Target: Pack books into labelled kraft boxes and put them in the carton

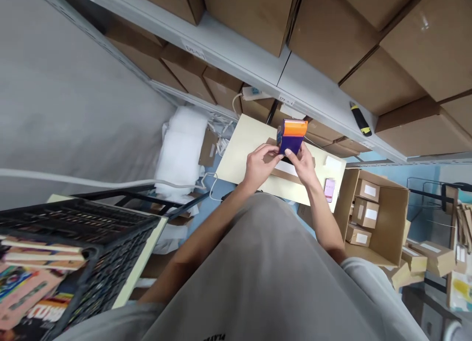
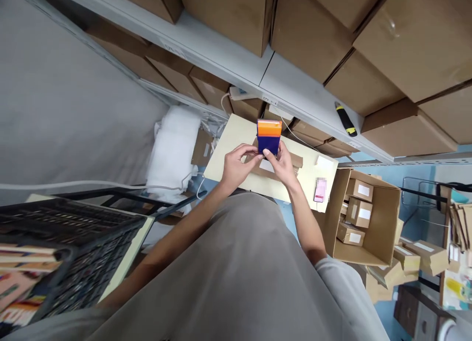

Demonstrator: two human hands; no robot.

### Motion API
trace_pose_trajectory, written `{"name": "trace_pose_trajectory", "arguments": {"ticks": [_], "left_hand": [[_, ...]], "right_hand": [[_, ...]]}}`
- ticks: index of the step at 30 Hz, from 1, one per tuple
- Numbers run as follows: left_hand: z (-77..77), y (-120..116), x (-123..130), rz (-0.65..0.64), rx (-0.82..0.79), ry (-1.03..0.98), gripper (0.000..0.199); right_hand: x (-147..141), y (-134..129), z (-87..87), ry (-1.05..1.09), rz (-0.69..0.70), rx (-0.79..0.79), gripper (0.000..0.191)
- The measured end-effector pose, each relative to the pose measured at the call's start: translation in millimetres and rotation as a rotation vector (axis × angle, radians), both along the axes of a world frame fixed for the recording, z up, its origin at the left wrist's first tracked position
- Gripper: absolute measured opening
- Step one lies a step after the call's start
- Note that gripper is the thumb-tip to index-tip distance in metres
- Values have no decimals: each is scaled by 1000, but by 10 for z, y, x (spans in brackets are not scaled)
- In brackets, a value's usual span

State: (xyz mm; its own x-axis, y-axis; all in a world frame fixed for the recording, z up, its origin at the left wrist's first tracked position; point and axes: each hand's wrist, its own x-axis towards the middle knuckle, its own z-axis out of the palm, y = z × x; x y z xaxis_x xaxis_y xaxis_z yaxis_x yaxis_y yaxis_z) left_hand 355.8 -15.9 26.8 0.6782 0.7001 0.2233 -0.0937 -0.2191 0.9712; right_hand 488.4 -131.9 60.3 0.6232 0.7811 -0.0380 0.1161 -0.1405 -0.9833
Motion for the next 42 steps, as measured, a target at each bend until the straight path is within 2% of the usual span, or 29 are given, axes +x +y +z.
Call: {"name": "trace_pose_trajectory", "arguments": {"ticks": [4,9,11,16,19,22,26,31,37,39,42], "left_hand": [[-81,47,-224,-54,21,94,9],[-78,232,-357,-201,45,201,11],[-14,307,-383,-221,29,216,15],[259,521,-381,-128,-43,103,44],[401,638,-353,-212,16,100,43],[467,707,-334,-334,67,124,35],[456,732,-337,-378,66,124,28],[407,710,-363,-441,12,139,29],[358,660,-368,-435,-46,139,26],[336,642,-362,-424,-61,160,27],[290,636,-360,-399,-61,205,27]], "right_hand": [[-318,-15,-128,59,-47,-17,72],[-442,-52,-217,42,-35,-137,78],[-464,-98,-217,-31,-43,-200,75],[-501,-275,-175,-174,21,-300,69],[-499,-395,-123,-270,65,-358,64],[-463,-493,-48,-363,117,-420,55],[-384,-583,50,-502,179,-456,42],[-313,-656,109,-624,212,-469,36],[-309,-657,125,-688,211,-523,31],[-327,-625,110,-669,211,-571,32],[-362,-572,53,-571,210,-596,44]]}}
